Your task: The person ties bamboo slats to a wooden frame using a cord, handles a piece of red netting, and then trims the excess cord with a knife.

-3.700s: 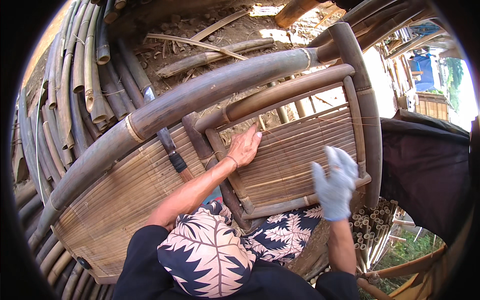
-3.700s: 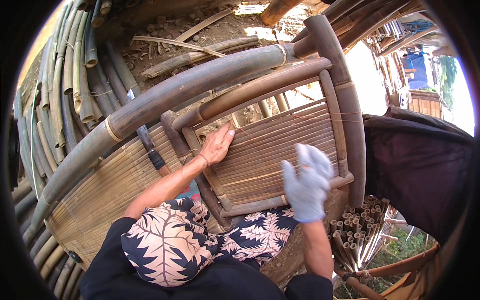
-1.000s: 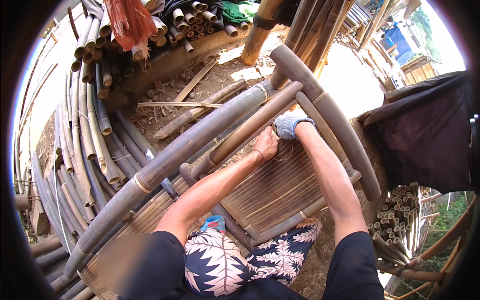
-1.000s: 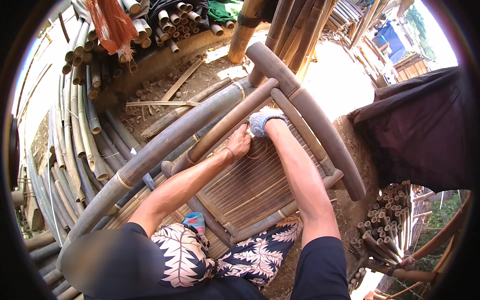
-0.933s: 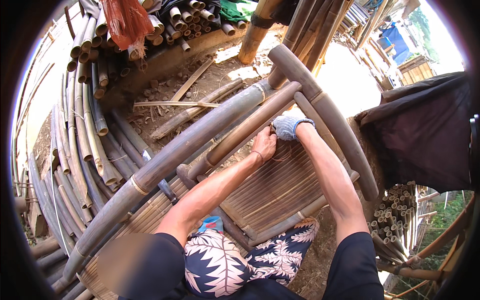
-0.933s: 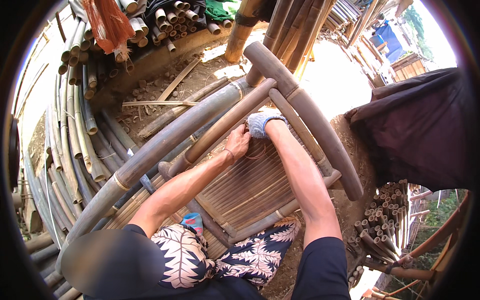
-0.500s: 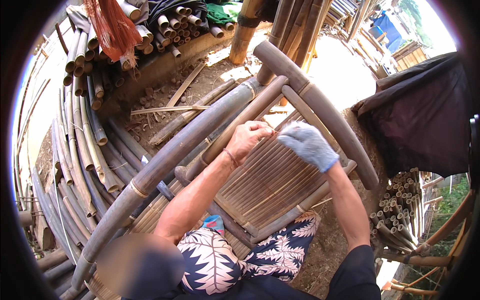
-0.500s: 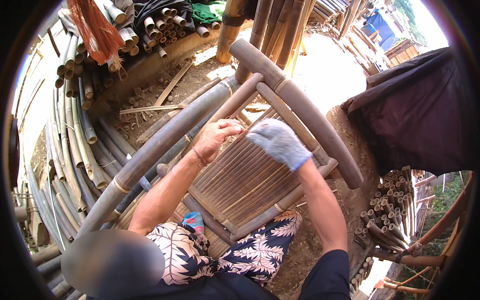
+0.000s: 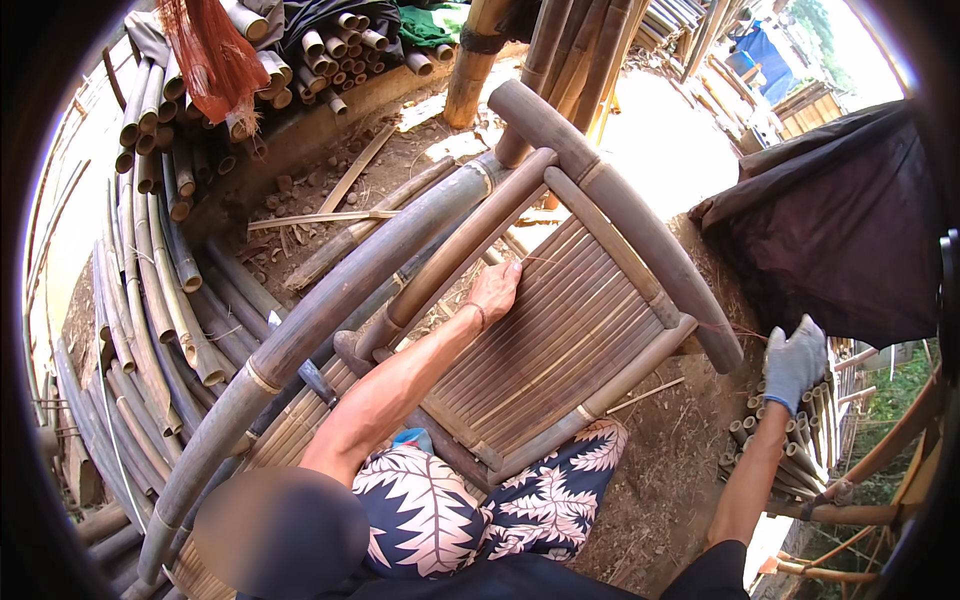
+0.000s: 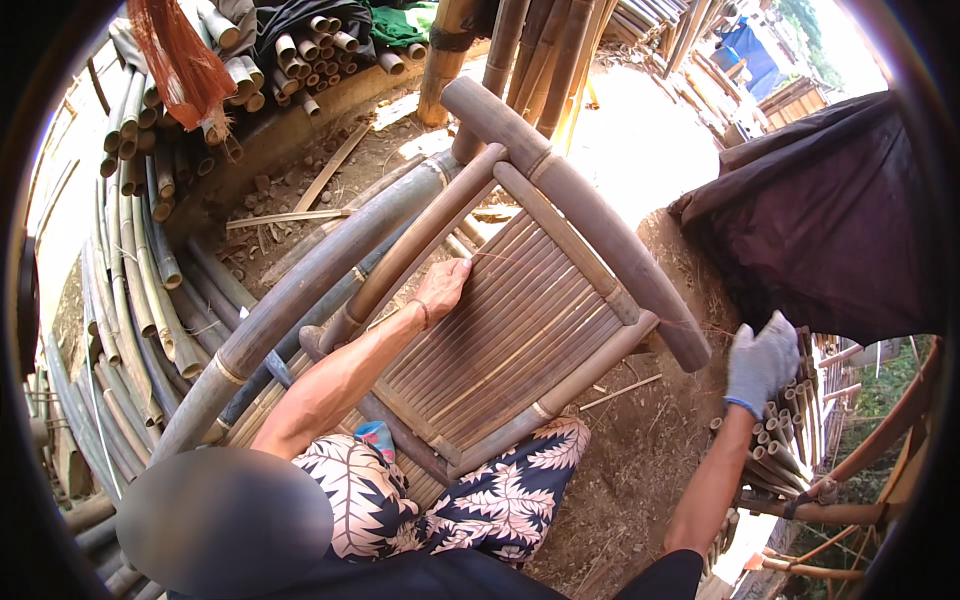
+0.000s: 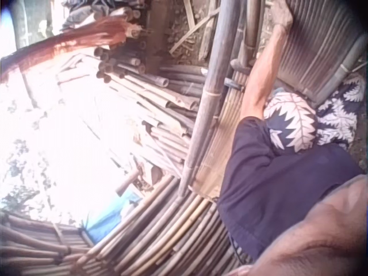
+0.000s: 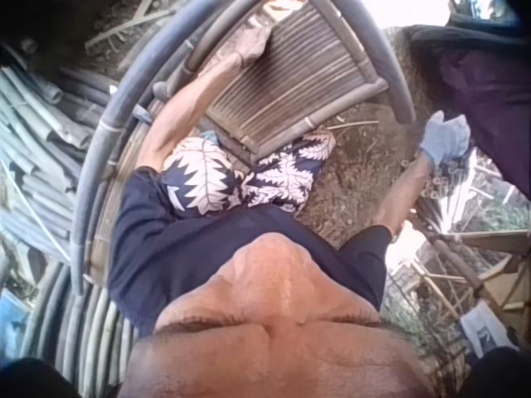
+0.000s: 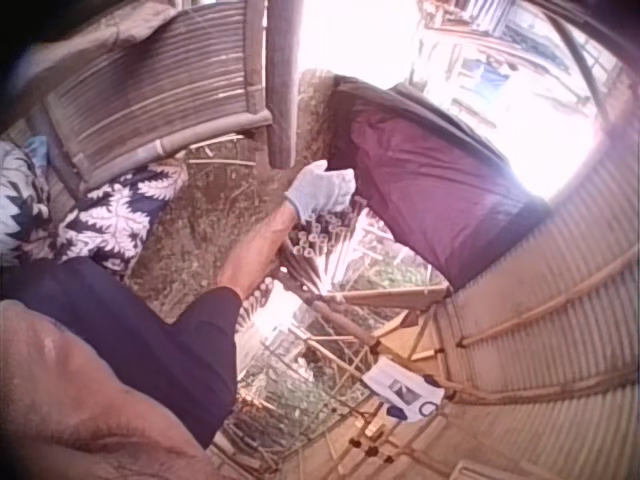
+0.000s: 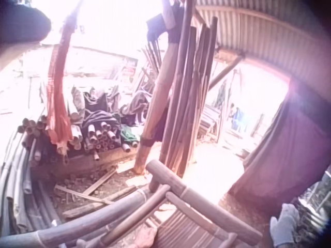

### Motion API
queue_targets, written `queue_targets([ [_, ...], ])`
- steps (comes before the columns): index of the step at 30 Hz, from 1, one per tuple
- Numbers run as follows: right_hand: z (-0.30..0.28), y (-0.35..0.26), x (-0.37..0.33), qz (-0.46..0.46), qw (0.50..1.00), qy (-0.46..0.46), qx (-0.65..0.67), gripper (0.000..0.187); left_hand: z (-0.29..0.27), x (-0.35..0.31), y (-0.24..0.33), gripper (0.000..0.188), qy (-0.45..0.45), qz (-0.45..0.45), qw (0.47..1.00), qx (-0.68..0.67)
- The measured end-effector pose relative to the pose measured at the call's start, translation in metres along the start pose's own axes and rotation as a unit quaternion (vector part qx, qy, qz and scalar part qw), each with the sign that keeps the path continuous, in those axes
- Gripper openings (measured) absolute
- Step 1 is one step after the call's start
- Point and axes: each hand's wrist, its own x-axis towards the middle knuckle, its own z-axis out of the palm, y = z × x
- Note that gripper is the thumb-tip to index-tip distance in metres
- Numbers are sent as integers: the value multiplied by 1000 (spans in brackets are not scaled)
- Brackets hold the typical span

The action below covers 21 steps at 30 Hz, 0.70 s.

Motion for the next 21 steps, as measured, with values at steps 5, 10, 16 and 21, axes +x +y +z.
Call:
queue_targets([
  [5, -56, -182, -43, -310, 856, 25, 414, 48, 1, -10, 1, 41, 33, 8, 999, 24],
  [10, -44, -295, -64, -372, 845, -110, 368, 28, 1, -3, 12, 41, 4, -10, 999, -30],
  [16, -23, -269, -56, -466, 725, -347, 370, 31, 11, 7, -7, 46, 46, -4, 998, -45],
  [21, -96, -229, 8, -178, 501, -401, 746, 40, 0, 8, -16, 41, 2, -31, 999, -33],
])
